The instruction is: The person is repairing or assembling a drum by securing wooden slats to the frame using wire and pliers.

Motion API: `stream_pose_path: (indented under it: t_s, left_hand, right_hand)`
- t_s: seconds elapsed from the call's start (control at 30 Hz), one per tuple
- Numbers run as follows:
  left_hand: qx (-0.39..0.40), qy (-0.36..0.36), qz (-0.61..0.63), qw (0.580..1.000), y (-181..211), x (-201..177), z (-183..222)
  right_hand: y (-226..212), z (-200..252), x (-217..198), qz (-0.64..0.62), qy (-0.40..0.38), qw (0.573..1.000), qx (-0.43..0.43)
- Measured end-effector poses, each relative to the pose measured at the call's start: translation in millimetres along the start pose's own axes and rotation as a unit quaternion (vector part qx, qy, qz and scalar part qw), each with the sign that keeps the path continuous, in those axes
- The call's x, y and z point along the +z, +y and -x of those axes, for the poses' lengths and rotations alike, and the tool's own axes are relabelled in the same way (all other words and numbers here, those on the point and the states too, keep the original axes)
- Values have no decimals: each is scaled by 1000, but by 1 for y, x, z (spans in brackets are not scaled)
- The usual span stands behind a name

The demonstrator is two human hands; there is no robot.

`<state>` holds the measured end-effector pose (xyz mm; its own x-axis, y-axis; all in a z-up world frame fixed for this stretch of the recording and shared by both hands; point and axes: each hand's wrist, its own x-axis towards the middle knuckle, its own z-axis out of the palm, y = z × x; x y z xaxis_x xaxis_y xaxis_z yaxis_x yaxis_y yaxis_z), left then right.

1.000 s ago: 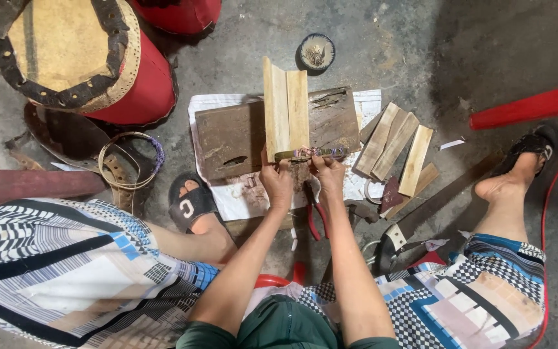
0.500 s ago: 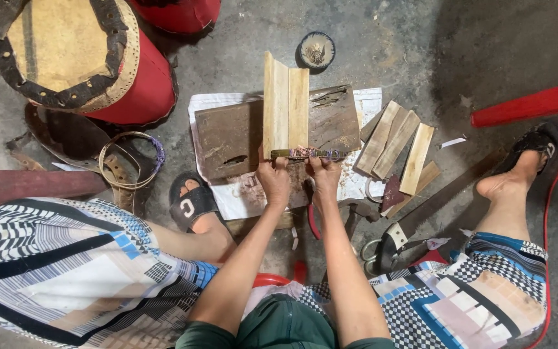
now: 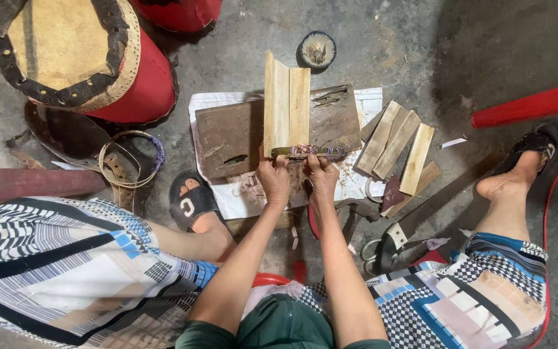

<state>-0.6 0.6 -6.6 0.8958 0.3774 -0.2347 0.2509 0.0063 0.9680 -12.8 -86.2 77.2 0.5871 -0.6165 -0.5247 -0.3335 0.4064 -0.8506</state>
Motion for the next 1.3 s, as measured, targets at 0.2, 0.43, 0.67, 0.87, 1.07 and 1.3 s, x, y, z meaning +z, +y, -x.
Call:
stream_pose_path:
  t_s: [0.2, 0.43, 0.67, 0.87, 1.07, 1.3]
  left_hand:
    - [4, 11, 9, 1000, 54, -8, 5]
    - [-14, -4, 42, 999, -39, 2, 2]
    - [-13, 7, 33, 999, -39, 5, 1]
    - [-12, 8, 33, 999, -41, 5, 1]
    - [-10, 2, 35, 999, -50, 2, 0]
    - [-7, -3, 21, 1000, -50, 0, -2]
  right_hand:
    - [-3, 5, -1, 4, 8, 1000, -10]
    - [6, 0, 1, 25, 30, 999, -1]
    - [2, 1, 4, 27, 42, 999, -9]
    - [-1, -4, 3, 36, 40, 999, -9]
    - [7, -5, 3, 38, 53, 998, -10]
    - [7, -6, 1, 44, 53, 998, -12]
